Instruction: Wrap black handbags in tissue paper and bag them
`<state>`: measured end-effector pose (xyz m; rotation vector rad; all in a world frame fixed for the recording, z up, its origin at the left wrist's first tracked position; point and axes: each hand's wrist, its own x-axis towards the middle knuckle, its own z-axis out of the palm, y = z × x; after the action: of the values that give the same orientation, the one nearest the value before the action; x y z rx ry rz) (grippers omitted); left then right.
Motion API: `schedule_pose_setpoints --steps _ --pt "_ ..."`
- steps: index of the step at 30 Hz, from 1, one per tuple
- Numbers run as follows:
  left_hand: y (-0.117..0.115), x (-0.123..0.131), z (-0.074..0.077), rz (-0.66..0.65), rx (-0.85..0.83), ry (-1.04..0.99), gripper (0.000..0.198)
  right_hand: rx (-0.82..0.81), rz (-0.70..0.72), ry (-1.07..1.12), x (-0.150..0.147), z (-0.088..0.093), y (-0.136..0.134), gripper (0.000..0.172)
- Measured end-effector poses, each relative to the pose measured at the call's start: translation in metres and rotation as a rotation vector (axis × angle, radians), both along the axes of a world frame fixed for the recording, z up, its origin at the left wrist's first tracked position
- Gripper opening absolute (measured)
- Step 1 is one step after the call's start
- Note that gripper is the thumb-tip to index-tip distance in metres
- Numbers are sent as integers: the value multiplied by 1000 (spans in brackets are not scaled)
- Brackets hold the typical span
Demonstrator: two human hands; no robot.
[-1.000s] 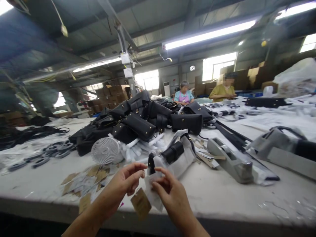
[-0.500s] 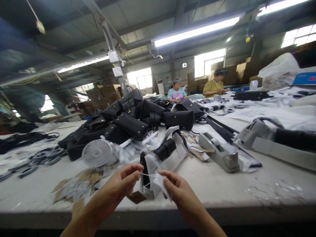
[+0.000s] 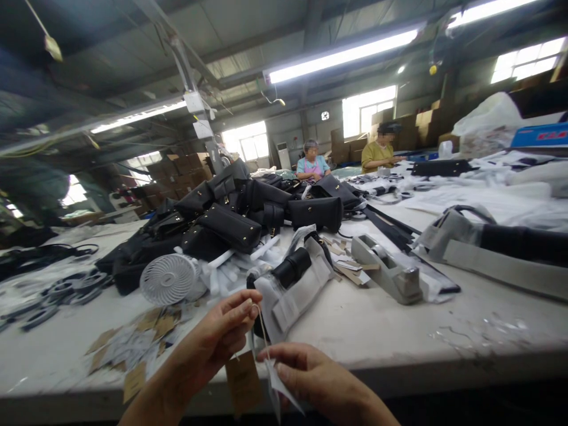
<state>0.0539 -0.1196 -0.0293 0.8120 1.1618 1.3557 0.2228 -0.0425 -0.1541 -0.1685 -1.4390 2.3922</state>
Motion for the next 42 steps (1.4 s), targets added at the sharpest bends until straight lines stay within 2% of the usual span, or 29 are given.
schedule_pose_setpoints --steps 5,11,16,18,20,22,25,30,32,38,42 --pt "1 3 0 -17 37 -30 34 -158 78 10 -1 -3 -2 40" --pt "4 -1 -1 41 38 -61 36 -311 104 84 0 -3 -4 34" --pt "3 -3 -1 87 54 -103 40 -487 158 98 3 -7 1 19" --pt "4 -2 -1 105 53 -109 41 -593 188 96 4 -8 4 27" --pt "4 -2 -2 128 50 -101 41 -683 203 113 6 -7 6 47" --pt "4 -3 -5 139 53 -69 40 -697 179 108 7 -7 6 59" --pt "-1 -9 -15 125 67 52 35 -525 77 34 8 -10 4 54" --pt "-22 -27 -33 -3 99 436 36 82 -197 -127 18 -17 3 45" --pt "-30 -32 -37 -55 83 527 40 247 -248 -173 26 -14 4 39" --pt "-42 -32 -45 -143 -63 726 46 405 -277 -236 42 8 -1 37" --pt "-47 -24 -54 -251 -235 708 46 473 -301 -279 47 19 -3 33"
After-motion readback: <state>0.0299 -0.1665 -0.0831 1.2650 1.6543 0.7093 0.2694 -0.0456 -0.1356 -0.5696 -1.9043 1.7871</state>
